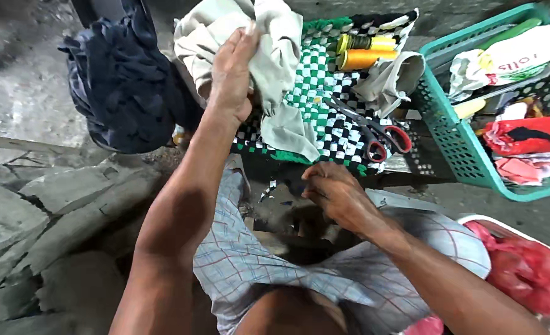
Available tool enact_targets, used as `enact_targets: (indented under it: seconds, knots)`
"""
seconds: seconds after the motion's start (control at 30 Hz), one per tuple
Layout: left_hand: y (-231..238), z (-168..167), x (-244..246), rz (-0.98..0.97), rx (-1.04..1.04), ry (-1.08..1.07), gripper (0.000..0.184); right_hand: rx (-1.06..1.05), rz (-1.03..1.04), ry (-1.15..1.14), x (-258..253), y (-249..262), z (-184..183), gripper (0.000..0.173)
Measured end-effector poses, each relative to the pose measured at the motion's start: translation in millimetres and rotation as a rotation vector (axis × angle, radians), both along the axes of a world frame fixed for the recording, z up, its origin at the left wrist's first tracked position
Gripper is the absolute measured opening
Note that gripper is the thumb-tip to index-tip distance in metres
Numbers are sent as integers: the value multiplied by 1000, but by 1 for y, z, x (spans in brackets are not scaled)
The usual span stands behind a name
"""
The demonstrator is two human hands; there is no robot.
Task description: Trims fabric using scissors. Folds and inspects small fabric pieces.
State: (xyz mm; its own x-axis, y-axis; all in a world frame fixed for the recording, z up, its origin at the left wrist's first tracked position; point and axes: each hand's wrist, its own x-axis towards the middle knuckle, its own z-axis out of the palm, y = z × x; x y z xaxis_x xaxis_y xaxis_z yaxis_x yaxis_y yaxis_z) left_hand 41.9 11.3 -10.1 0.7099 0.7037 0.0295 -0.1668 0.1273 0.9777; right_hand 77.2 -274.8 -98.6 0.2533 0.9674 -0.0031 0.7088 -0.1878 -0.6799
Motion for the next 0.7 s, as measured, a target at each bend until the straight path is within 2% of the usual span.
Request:
enact_targets:
  seconds: [0.1, 0.2, 0.23, 0.3, 0.43, 0.53, 0.6, 0.7]
  knots:
    - [-2, 2, -4, -115, 91, -42, 26, -13, 56, -204, -5, -9, 6, 17]
    - [-8, 1, -11, -170, 137, -54, 25, -131, 125, -364, -2, -18, 16, 42]
    - [-10, 3, -13, -183, 149, -45, 24, -149, 118, -391, 1, -20, 21, 40]
    - [-14, 5, -14, -205, 169, -35, 24, -100, 65, -406, 6, -26, 30, 18]
    - [-18, 7, -16, -246, 169, -55, 23, -29, -96, -344, 10, -33, 43, 21]
    - [-25, 6, -21, -341, 256, -10, 23, -57, -245, -213, 12, -26, 53, 48]
    - [-38, 8, -25, -487, 349, 25, 21, 33, -318, -79, 16, -14, 59, 67]
    - [-65, 13, -31, -745, 427, -9, 15, 297, -190, 235, 24, 15, 67, 100]
